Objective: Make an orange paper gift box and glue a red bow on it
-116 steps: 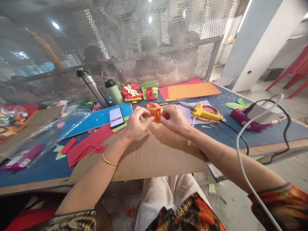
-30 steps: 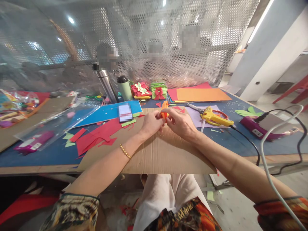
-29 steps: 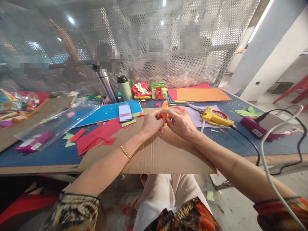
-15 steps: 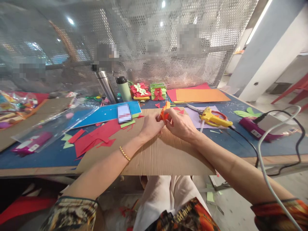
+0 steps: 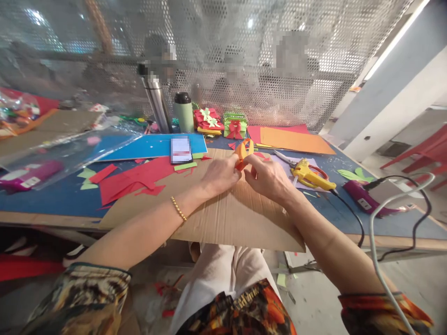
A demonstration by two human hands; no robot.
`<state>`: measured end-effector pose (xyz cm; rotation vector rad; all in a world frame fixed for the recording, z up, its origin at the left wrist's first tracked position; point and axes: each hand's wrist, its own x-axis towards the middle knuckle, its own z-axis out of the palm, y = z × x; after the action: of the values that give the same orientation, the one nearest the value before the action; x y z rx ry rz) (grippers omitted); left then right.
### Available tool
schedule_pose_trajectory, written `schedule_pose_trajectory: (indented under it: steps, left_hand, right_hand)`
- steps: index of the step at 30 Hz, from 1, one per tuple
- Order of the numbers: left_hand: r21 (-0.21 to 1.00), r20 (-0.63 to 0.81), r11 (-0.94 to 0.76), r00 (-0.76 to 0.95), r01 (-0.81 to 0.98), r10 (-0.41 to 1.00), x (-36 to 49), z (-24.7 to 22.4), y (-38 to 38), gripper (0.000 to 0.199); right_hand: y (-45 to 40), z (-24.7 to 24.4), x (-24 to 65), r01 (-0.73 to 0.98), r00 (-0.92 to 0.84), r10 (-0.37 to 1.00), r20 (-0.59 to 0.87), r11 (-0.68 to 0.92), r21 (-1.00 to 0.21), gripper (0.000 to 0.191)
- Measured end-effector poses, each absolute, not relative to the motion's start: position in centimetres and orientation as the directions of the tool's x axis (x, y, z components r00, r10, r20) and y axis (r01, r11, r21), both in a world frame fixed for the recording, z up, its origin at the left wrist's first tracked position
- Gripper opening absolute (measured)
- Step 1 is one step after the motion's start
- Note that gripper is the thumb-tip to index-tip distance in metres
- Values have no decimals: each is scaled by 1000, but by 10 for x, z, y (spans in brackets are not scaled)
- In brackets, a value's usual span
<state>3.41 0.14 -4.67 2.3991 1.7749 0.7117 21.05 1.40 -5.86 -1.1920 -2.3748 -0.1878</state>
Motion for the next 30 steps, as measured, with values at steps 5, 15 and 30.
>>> schedule_pose_trajectory:
  steps: [5, 15, 30]
  left_hand:
    - [269, 325, -326, 233, 906, 917, 33, -45, 1, 21]
    - [262, 329, -347, 255, 900, 909, 31, -45, 2, 24]
    - [300, 303, -357, 267, 884, 915, 28, -39, 0, 28]
  right_hand:
    - [14, -59, 211, 819, -479, 740, 472, 570, -63, 37]
    - [20, -59, 213, 730, -471, 734, 490, 636, -251, 27]
    - [19, -56, 210, 661, -425, 795, 433, 600, -452, 17]
